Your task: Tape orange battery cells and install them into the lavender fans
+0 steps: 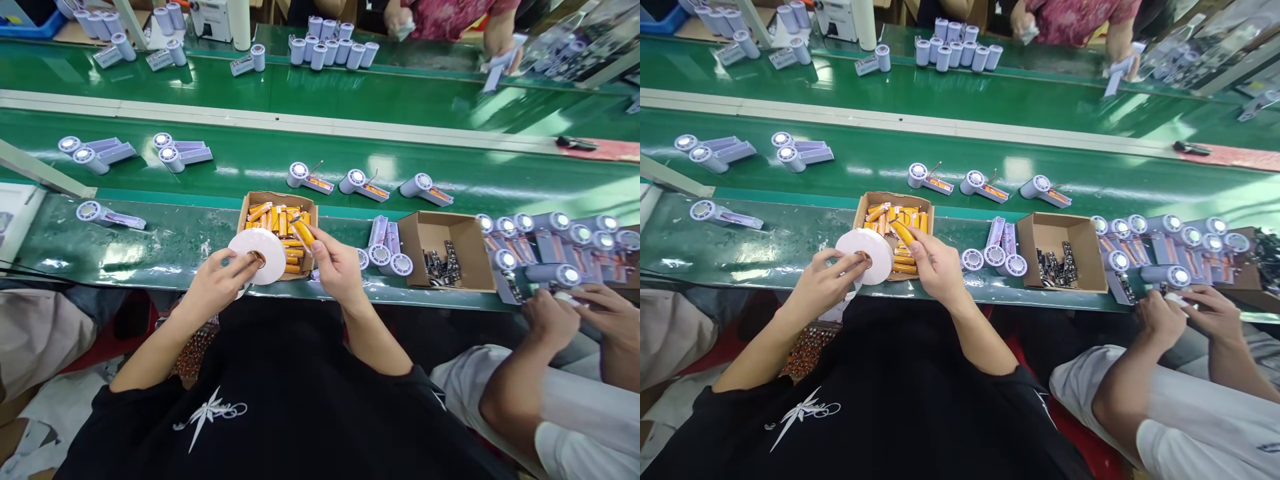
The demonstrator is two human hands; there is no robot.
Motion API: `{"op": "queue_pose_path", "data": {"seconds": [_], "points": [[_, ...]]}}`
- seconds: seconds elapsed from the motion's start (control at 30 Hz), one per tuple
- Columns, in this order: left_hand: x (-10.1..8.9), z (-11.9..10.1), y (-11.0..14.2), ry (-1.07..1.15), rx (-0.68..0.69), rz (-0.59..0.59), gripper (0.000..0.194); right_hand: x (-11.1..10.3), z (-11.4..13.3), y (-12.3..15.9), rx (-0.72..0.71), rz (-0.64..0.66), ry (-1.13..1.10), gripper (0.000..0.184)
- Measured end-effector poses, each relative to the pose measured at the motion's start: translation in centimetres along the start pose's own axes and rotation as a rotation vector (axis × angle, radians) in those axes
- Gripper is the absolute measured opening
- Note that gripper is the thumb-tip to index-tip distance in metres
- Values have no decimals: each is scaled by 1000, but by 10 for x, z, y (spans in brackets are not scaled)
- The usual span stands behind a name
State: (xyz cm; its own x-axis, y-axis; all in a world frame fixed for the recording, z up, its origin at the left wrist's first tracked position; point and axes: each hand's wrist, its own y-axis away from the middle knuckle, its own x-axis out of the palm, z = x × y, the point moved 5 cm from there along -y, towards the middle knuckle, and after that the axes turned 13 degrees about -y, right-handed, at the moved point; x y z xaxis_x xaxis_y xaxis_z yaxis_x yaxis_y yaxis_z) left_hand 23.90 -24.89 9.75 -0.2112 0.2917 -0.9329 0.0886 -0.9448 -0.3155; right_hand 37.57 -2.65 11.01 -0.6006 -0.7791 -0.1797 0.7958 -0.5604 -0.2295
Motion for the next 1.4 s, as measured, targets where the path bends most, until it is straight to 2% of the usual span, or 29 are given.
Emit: {"op": "queue_pose_path", "data": {"seconds": [0.07,0.23,0.4,0.5,0.6,0.67,0.73,0.83,0.9,0.93,1.0,1.07,1.13,1.2,1.23,1.3,1.4], "points": [[0,-1,-1,37,30,28,69,1,0,-3,-4,46,25,51],[-7,2,-13,39,108,44,52,14,-4,-5,46,273,65,44],[-18,14,-29,119,145,61,43,9,2,-11,90,340,183,44],[-19,14,-37,65,195,140,41,1,8,-20,88,352,249,35],[-14,16,-44,8,248,256,44,-4,7,-30,105,396,208,21],[-12,19,-48,-33,286,286,45,1,-1,-32,154,416,88,23],[-10,21,-50,-33,302,276,47,12,-14,-29,207,339,-139,33],[-3,16,-45,44,243,194,50,27,-40,-22,258,3,-528,57],[6,-1,-36,107,247,113,48,23,-58,-22,285,-213,-672,64],[11,-13,-31,139,286,77,46,15,-64,-26,280,-305,-706,64],[23,-35,-22,199,394,33,43,-15,-68,-40,207,-478,-717,60],[35,-39,-22,216,414,45,47,-46,-62,-53,108,-583,-666,54],[45,-21,-32,223,318,119,55,-55,-51,-56,86,-513,-595,55],[50,5,-47,299,211,214,54,-39,-42,-45,123,-337,-541,65],[49,17,-55,366,148,237,48,-26,-40,-35,146,-250,-520,70],[41,36,-71,508,-22,183,42,0,-40,-12,172,-119,-474,77],[27,43,-90,619,-245,-33,60,23,-42,10,153,-11,-380,70]]}}
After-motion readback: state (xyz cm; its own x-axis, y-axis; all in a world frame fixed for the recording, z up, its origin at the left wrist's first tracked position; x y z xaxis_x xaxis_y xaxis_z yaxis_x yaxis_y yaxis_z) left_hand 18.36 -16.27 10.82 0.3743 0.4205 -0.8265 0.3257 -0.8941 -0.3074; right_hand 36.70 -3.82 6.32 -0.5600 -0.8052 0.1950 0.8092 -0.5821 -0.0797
